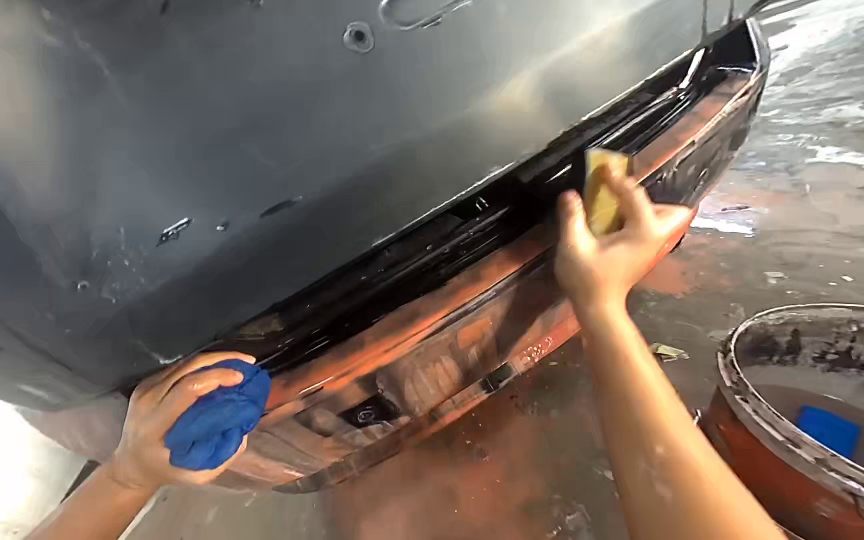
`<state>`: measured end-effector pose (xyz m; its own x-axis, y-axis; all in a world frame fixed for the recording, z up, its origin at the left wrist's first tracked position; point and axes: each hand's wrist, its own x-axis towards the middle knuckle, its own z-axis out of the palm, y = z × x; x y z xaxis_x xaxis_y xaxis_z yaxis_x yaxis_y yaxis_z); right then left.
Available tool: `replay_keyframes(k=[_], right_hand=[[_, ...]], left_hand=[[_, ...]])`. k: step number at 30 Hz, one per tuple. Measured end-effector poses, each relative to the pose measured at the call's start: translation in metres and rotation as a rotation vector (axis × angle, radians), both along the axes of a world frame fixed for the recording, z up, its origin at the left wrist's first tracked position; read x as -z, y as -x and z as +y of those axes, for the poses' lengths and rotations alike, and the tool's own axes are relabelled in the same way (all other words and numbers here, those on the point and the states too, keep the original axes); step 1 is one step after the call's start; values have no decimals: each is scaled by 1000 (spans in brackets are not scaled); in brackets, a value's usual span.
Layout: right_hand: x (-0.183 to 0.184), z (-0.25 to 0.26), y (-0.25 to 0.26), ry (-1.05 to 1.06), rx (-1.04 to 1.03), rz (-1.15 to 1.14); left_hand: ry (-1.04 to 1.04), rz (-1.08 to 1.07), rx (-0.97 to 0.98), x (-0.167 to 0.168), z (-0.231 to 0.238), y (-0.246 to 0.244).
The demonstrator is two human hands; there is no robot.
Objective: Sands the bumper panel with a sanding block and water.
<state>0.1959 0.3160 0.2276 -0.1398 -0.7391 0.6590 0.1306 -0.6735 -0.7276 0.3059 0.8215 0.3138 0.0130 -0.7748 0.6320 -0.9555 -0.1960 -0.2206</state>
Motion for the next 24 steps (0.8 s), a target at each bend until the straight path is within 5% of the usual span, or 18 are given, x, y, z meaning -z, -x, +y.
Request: replay_keyframes(k=[2,8,11,14,16,20,22,24], right_hand=[[-4,9,6,-50,36,51],[73,257,21,267,-243,75],[47,190,21,330,-209,53],[0,98,11,132,12,51],[-8,120,12,78,72,111],[61,300,23,275,-187,104],[77,310,25,356,-235,130],[48,263,20,373,-195,94]], left_hand=[[1,-19,-16,0,0,5],[48,-72,-60,5,-4,12],[89,-122,-99,10,-5,12],[144,-177,-115,14,-7,14],[206,-187,-110,16,-9,19],[403,-125,-57,18,-7,17],[486,-68,-27,19,-2,18],[526,-55,-36,18,0,18]])
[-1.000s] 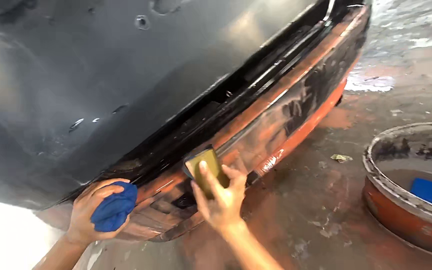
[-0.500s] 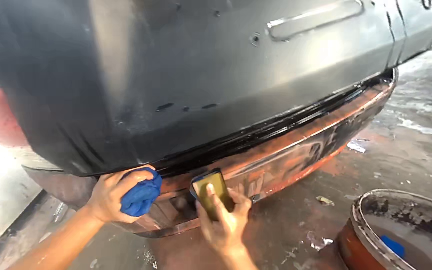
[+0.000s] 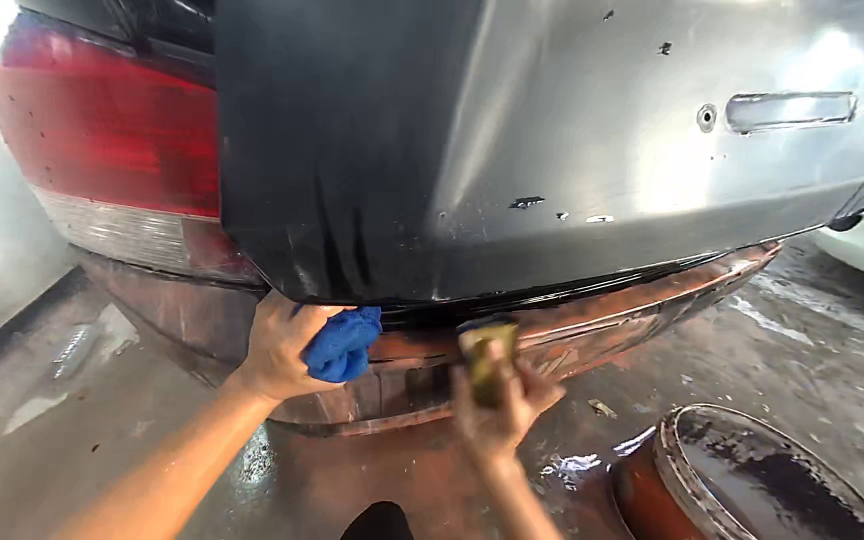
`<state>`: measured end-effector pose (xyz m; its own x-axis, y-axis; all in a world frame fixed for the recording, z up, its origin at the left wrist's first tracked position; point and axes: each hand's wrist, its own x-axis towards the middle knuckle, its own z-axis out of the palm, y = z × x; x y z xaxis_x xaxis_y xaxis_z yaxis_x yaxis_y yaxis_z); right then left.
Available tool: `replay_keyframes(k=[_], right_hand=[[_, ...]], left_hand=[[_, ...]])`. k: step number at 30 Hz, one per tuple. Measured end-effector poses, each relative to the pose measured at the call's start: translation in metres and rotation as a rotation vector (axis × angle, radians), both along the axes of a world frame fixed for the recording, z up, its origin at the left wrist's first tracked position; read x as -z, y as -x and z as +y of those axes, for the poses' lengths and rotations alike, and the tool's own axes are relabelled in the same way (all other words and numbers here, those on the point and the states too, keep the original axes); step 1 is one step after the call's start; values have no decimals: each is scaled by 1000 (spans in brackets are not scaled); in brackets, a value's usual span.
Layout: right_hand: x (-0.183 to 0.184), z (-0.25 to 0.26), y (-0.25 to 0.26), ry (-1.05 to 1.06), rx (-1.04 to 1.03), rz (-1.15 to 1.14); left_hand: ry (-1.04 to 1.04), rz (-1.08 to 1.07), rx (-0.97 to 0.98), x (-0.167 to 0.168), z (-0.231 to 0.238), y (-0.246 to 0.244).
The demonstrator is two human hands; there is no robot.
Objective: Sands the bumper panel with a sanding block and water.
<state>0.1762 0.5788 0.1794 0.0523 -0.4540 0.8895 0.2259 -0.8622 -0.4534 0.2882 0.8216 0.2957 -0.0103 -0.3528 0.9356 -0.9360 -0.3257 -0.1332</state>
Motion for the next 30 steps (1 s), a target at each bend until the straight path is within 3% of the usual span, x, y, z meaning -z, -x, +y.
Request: replay_keyframes(k=[2,4,7,9,10,12,14,15,17,20,23,26,28,30], right_hand=[[-42,-48,-11,-84,134,-51],[-59,-44,-17,-187,250,-31],[-9,53,-8,-66,87,2],[23,83,-1,19,-23,68],[23,71,0,45,-28,71],[-11,10,-4,10,28,-1],[-55,-43,-14,-139,183,-50],[-66,-46,-19,-203,250,-50],[-52,-2,-20,-126,247,-49],[3,85,-11,45,20,60],[3,46,-3,93,1,88],[-51,-33,-13,-121,182,7],[-60,-23,-21,-211,293,-27],[-30,35,-20,-64,191,-16]], left_hand=[[4,-16,-12,-1,-5,0],[-18,-26,-38,-1,-7,4],[-26,-22,-22,-2,-6,4],[-33,-26,-13,-2,-1,3],[-36,-22,-11,-2,2,2],[-12,-14,-15,-2,3,1],[35,-13,-10,-1,0,-1],[50,-7,-12,0,-1,0],[52,6,-8,0,-3,2],[45,-6,-15,-1,-1,0],[47,23,-12,-1,3,1],[80,10,-17,-3,-3,-2],[82,4,-23,-1,-5,0],[63,3,-24,-1,-6,0]])
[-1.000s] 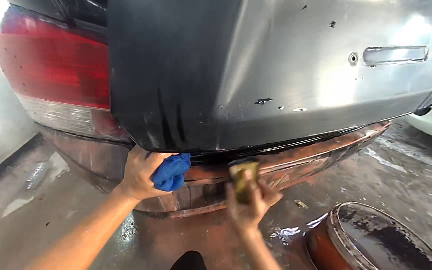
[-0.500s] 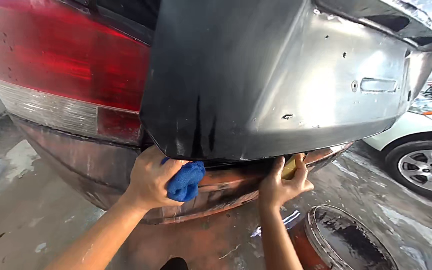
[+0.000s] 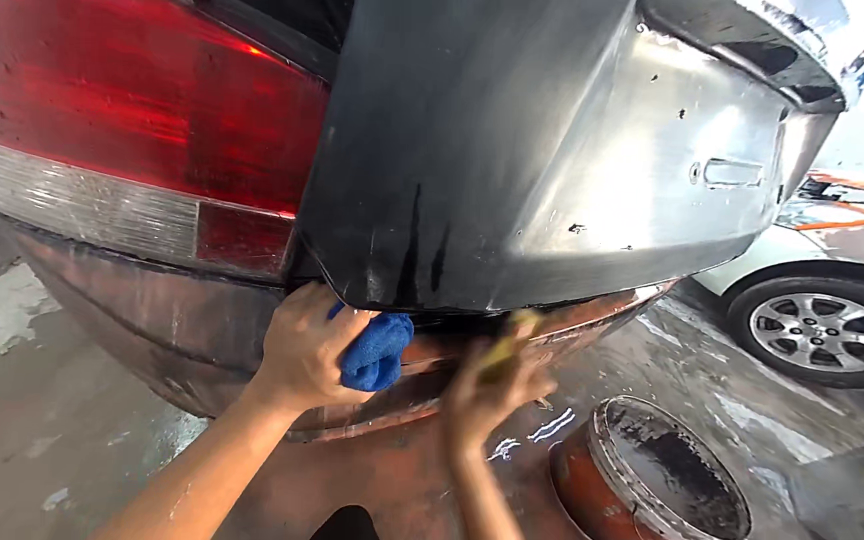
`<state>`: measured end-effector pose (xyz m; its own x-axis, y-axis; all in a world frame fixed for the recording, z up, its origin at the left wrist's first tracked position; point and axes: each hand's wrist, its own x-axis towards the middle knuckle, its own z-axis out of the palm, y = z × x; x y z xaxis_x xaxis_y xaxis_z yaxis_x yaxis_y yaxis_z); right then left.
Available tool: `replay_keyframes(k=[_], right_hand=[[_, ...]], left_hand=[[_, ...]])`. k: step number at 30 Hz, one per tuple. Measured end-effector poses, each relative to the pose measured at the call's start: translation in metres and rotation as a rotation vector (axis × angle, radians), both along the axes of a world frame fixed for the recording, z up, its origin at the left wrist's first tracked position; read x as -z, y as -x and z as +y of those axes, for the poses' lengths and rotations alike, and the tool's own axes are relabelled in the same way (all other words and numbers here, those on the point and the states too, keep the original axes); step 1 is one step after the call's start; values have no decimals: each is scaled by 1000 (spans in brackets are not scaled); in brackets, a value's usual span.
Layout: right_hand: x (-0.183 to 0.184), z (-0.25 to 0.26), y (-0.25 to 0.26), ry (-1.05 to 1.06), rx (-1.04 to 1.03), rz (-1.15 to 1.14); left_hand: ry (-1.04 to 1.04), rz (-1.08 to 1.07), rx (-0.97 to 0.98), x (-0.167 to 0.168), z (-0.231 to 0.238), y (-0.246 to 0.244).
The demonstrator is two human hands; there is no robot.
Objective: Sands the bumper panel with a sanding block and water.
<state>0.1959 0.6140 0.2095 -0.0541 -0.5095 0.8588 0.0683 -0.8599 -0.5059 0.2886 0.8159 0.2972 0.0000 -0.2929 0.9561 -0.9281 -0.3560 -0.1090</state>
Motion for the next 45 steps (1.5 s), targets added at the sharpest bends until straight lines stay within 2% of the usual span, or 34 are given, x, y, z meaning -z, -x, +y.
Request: replay_keyframes(k=[2,4,6,8,9,10,11,14,16,18,20,21,23,26,28,29,31,33,34,35,37,40,41,43,45], right_hand=[[39,44,8,144,-172,111],[47,31,11,218,-230,138],[21,-22,9,151,-154,65],[-17,-63,-1,-44,-10,-24],[-28,-64,-5,-149,48,-35],[-27,-53,-6,-161,85,-37],[-15,-29,-4,-107,74,-20],[42,39,8,120,-152,99],[48,25,13,156,-211,135],[17,-34,12,4,-127,52],[-23,-94,7,-323,51,14],[-34,-106,5,-432,121,13],[-26,-74,5,-317,170,15],[21,38,11,-70,-51,95],[42,57,18,24,-136,182],[38,39,20,30,-137,175],[13,-35,17,-88,-82,94],[-21,-113,12,-368,61,77],[-34,-133,11,-520,104,89],[-39,-135,10,-581,144,104],[-23,-83,7,-415,129,95],[30,46,14,-83,-147,104],[41,65,18,-13,-218,149],[39,38,20,41,-238,145],[23,-48,16,-81,-133,67]], left_hand=[[-18,-1,-9,0,2,0],[-37,7,-19,0,6,0],[-23,17,-31,0,6,0],[-2,14,-40,-1,5,-2],[4,11,-44,0,4,-2],[2,10,-46,1,4,-1],[-8,9,-48,2,4,0],[-33,10,-65,2,6,1],[-60,31,-60,3,12,2],[-46,35,-73,8,13,-1],[-30,22,-107,12,12,-5],[-40,20,-123,14,12,-5],[-97,45,-139,16,16,-3],[-179,83,-148,10,19,-1],[-211,83,-161,9,22,0],[-218,79,-167,7,23,0],[-226,86,-175,7,22,-1],[-228,89,-176,8,20,-1],[-232,88,-178,9,19,0],[-243,92,-174,10,19,-1],[-259,82,-156,11,19,-5],[-273,72,-164,14,24,-10],[-276,65,-162,14,26,-10],[-277,55,-159,15,29,-12],[-284,46,-146,13,30,-13]])
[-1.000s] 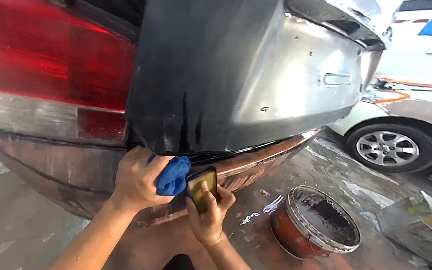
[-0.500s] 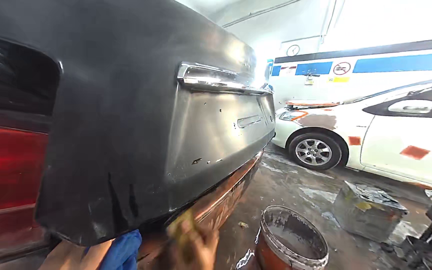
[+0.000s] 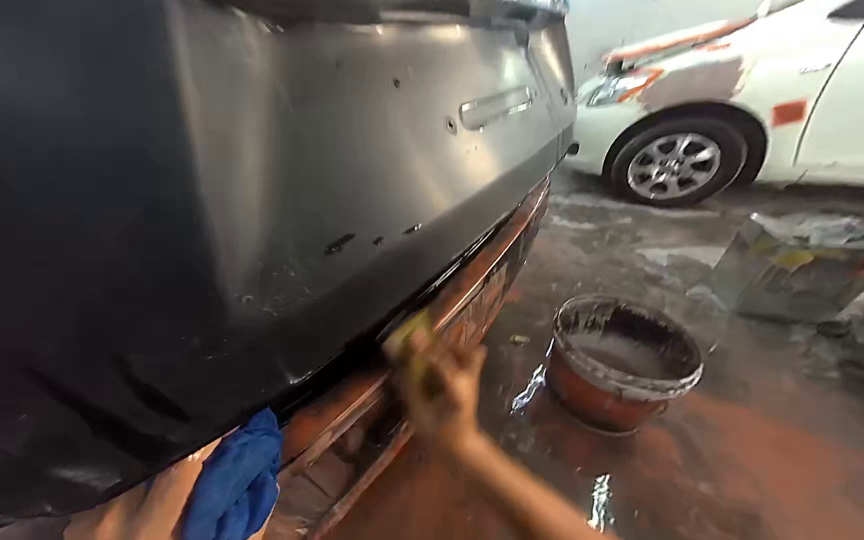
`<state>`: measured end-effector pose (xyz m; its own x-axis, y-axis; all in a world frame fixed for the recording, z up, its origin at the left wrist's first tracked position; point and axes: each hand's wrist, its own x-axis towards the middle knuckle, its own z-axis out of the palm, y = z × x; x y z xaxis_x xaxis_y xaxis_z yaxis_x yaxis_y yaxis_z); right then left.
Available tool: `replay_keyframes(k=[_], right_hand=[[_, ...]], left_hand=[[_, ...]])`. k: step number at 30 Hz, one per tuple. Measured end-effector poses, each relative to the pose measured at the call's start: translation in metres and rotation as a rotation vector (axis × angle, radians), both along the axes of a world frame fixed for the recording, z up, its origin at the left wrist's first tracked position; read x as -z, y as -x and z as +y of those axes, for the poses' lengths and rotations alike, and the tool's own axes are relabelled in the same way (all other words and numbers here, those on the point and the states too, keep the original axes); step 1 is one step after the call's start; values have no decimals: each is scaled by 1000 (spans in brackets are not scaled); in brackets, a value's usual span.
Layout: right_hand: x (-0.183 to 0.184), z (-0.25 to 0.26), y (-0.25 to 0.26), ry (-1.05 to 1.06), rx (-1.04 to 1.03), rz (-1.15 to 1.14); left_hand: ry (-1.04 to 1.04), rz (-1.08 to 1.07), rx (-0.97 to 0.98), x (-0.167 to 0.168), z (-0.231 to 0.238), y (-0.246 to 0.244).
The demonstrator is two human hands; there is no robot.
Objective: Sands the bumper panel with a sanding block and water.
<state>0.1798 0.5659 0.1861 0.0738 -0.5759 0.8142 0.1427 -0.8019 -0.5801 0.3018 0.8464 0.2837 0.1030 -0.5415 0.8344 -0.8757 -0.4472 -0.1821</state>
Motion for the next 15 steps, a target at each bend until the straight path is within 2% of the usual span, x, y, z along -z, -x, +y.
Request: replay_keyframes(k=[2,3,4,5,8,9,10,12,15], right_hand=[[-17,-90,-3,-279,129,2],[-25,-113,-5,-425,166,10],[-26,-112,-7,-495,172,1],[-22,-87,-8,-476,158,-8],[11,52,-7,-140,-70,-43],[25,86,-4,-32,-151,-3],[34,98,-1,69,-212,56],[27,68,2,97,-262,-9],[8,-56,3,-144,-175,-121]], left_hand=[[6,-23,16,-3,-5,-2],[16,-30,35,-3,-8,-2],[21,-25,49,-2,-8,-1],[20,-16,68,-2,-8,-1],[12,30,153,-7,-12,-5],[2,50,182,-8,-12,-6],[-4,71,204,-7,-10,-6],[-6,89,230,-9,-8,-4],[-9,83,205,-10,-13,0]])
